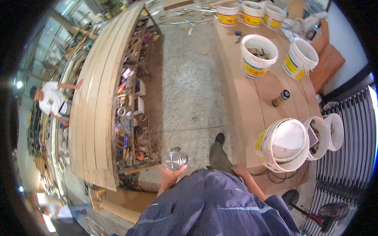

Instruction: The person walks through a workshop carrying a thermos, then places it on a workbench. They position a large wooden board on the bench and use a paint roller to apply a clear finish to the board's surface.

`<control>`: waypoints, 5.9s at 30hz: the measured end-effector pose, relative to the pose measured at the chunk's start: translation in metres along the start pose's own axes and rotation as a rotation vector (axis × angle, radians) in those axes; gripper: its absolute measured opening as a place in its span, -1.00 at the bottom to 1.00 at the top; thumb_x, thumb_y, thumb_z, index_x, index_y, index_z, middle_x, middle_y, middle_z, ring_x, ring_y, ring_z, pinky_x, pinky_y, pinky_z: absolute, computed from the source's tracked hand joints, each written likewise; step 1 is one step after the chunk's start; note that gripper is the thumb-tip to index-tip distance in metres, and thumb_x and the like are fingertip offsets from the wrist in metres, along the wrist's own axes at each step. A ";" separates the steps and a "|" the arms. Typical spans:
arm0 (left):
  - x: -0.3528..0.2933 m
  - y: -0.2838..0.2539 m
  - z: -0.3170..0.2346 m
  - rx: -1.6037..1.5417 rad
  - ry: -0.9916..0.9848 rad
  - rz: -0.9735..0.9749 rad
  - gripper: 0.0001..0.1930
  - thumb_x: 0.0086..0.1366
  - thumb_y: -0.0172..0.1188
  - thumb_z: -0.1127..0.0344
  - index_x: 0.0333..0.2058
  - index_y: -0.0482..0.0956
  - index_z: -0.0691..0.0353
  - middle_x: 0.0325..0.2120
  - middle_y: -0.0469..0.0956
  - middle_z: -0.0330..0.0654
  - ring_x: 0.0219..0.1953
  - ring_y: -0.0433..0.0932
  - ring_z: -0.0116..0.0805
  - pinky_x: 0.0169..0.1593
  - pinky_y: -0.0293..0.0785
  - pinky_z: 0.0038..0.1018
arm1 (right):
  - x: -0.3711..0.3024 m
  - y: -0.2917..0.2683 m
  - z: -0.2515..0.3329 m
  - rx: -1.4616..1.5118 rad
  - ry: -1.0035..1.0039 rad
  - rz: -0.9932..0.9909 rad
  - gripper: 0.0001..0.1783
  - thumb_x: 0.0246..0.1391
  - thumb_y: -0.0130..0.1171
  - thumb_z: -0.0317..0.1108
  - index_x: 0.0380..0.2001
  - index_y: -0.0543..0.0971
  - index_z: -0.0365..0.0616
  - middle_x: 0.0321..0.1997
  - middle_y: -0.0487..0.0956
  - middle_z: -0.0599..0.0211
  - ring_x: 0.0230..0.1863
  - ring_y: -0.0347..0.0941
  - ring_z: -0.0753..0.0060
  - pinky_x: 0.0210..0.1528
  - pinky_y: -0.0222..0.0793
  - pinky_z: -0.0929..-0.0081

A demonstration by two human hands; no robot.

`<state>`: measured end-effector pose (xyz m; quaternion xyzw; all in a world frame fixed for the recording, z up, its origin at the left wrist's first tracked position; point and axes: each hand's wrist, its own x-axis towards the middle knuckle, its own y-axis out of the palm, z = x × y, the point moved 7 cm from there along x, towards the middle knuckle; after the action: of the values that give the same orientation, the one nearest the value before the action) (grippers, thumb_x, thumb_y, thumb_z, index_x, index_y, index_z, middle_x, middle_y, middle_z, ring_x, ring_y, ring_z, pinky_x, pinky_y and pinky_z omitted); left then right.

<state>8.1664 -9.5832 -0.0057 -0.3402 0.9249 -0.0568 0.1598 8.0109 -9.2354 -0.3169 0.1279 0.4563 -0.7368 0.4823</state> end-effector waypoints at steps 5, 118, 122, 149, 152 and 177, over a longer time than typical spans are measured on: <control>0.096 0.048 -0.020 0.133 0.033 0.106 -0.17 -0.08 0.55 0.40 0.16 0.29 0.37 -0.07 0.55 -0.10 -0.04 0.55 -0.35 0.03 0.48 -0.42 | 0.084 -0.079 0.009 0.091 0.128 -0.024 -0.56 0.02 0.10 -0.07 -0.29 0.66 -0.26 -0.24 0.60 -0.23 -0.13 0.55 -0.22 -0.05 0.43 0.03; 1.401 -0.477 -0.207 -0.478 -0.405 -0.537 -0.69 0.42 0.08 0.23 -0.05 0.45 0.40 -0.33 0.60 -0.10 -0.36 0.58 -0.42 -0.29 0.53 -0.57 | 1.243 -0.751 0.943 0.673 0.126 0.195 -0.56 0.26 0.04 -0.30 0.10 0.46 -0.37 -0.21 0.63 0.12 -0.32 0.60 0.34 -0.33 0.57 0.43; 1.384 -0.520 -0.185 -0.527 -0.428 -0.871 -0.68 0.40 0.08 0.20 -0.08 0.46 0.39 -0.36 0.59 -0.09 -0.35 0.60 -0.40 -0.32 0.56 -0.54 | 1.333 -0.763 1.082 0.652 -0.073 0.358 -0.56 0.23 0.08 -0.30 0.09 0.46 -0.36 -0.23 0.63 0.17 -0.33 0.60 0.38 -0.35 0.56 0.44; 1.190 -0.515 -0.084 -0.774 -0.813 -2.355 -0.51 0.20 0.26 0.19 -0.03 0.49 0.50 -0.38 0.54 -0.06 -0.44 0.57 -0.28 -0.42 0.55 -0.41 | 1.542 -0.711 1.392 0.238 -0.089 0.638 -0.63 0.26 0.00 -0.19 0.01 0.35 -0.20 -0.27 0.59 0.10 -0.32 0.63 0.14 -0.41 0.56 0.35; 1.151 -0.487 -0.036 -0.680 -1.071 -2.386 -0.59 0.12 0.34 0.20 -0.21 0.60 0.47 -0.51 0.58 -0.07 -0.47 0.60 -0.26 -0.53 0.49 -0.41 | 1.547 -0.713 1.391 0.221 -0.077 0.609 -0.63 0.27 0.01 -0.18 -0.01 0.36 -0.22 -0.30 0.59 0.13 -0.34 0.63 0.17 -0.44 0.55 0.37; 1.265 -0.662 -0.082 -0.832 -0.483 -2.202 -0.48 0.35 0.10 0.35 0.20 0.19 0.41 -0.05 0.46 0.00 -0.10 0.50 -0.23 -0.08 0.52 -0.38 | 1.567 -0.608 1.497 -0.173 -0.266 0.521 -0.76 0.21 -0.04 -0.31 -0.33 0.55 -0.23 -0.44 0.63 0.16 -0.50 0.60 0.37 -0.50 0.53 0.43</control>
<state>7.6357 -10.9070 -0.1123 -0.9755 0.0316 0.2053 0.0725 7.0981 -11.2857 -0.1432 0.1013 0.4020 -0.5571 0.7196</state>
